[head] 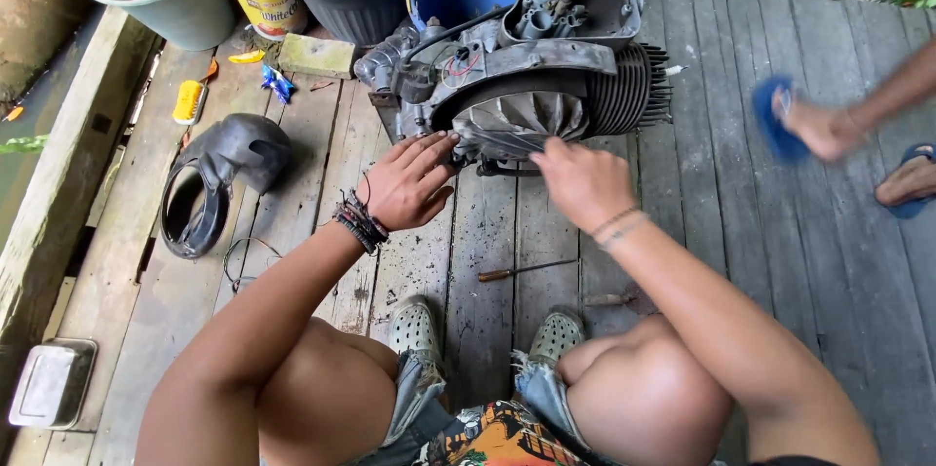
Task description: The person sits on a wooden deck and cleans a small engine using a wire brush. They scrub the fins and surfaces of the engine block, occasionally using a screwdriver to assist in cleaning crevices. The person also wipes parts of the engine with their hands.
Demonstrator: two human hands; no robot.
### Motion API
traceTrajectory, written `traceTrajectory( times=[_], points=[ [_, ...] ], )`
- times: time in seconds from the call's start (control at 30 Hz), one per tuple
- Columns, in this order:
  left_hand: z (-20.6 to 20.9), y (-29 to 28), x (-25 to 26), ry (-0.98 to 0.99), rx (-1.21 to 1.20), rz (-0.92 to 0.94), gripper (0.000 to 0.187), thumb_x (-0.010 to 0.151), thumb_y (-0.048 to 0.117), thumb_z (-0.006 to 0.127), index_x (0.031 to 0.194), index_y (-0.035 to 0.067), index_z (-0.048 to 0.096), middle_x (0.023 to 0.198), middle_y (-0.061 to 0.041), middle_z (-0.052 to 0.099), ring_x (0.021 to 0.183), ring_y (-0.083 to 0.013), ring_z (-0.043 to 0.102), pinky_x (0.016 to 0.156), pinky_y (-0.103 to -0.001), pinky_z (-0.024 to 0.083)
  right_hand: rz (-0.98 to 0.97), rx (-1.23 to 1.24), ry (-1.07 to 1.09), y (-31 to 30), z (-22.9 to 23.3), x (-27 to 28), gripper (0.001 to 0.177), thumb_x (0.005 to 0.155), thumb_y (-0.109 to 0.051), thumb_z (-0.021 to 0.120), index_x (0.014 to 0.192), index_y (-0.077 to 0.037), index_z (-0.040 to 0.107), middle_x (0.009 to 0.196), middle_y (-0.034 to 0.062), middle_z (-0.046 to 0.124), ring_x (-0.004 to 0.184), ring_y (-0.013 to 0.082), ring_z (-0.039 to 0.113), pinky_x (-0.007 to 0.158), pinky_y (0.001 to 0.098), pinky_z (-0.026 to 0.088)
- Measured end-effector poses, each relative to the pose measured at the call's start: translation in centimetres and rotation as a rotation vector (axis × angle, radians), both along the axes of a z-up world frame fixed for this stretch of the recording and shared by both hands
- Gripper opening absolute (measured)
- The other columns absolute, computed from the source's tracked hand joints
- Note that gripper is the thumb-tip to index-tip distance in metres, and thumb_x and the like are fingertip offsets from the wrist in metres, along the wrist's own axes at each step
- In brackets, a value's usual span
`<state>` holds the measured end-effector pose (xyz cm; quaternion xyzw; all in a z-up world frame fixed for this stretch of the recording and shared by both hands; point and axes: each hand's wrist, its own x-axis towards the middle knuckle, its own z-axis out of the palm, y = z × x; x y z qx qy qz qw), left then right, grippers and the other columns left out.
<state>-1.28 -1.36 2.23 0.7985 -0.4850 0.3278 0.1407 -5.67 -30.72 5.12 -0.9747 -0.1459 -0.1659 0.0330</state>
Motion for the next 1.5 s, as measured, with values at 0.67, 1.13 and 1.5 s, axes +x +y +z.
traceTrajectory(
  times=[0.67,1.13,1.5],
  points=[
    [-0.6,0.6,0.4,-0.043,-0.036,0.021,0.018,0.092,0.029,0.067,0.090,0.011,0.062,0.128,-0.016,0.067,0.121,-0.0299,0.066,0.101,-0.042,0.050,0.009,0.695,0.277,3.2,-6.8,0.7,0.027,0.102,-0.035,0.060,0.089,-0.011,0.063,0.070,0.0203,0.066,0.076,0.0436,0.070,0.058,0.0504,0.050],
    [0.2,-1.2,1.0,-0.065,-0.104,-0.020,0.013,0.092,0.026,0.067,0.092,0.014,0.065,0.127,-0.012,0.068,0.119,-0.0286,0.067,0.097,-0.041,0.050,0.159,0.397,0.103,-3.6,-2.0,-0.7,0.034,0.108,-0.031,0.051,0.088,-0.006,0.063,0.061,0.0176,0.060,0.066,0.0436,0.066,0.047,0.0466,0.050],
    [-1.0,-0.6,0.7,0.029,-0.071,-0.068,0.017,0.096,0.024,0.063,0.103,0.009,0.067,0.129,-0.019,0.066,0.127,-0.0339,0.063,0.105,-0.044,0.049,-0.067,0.358,0.431,-1.4,2.1,-0.9,0.041,0.104,-0.039,0.050,0.085,-0.007,0.067,0.072,0.0184,0.071,0.081,0.0457,0.071,0.068,0.0555,0.055]
  ],
)
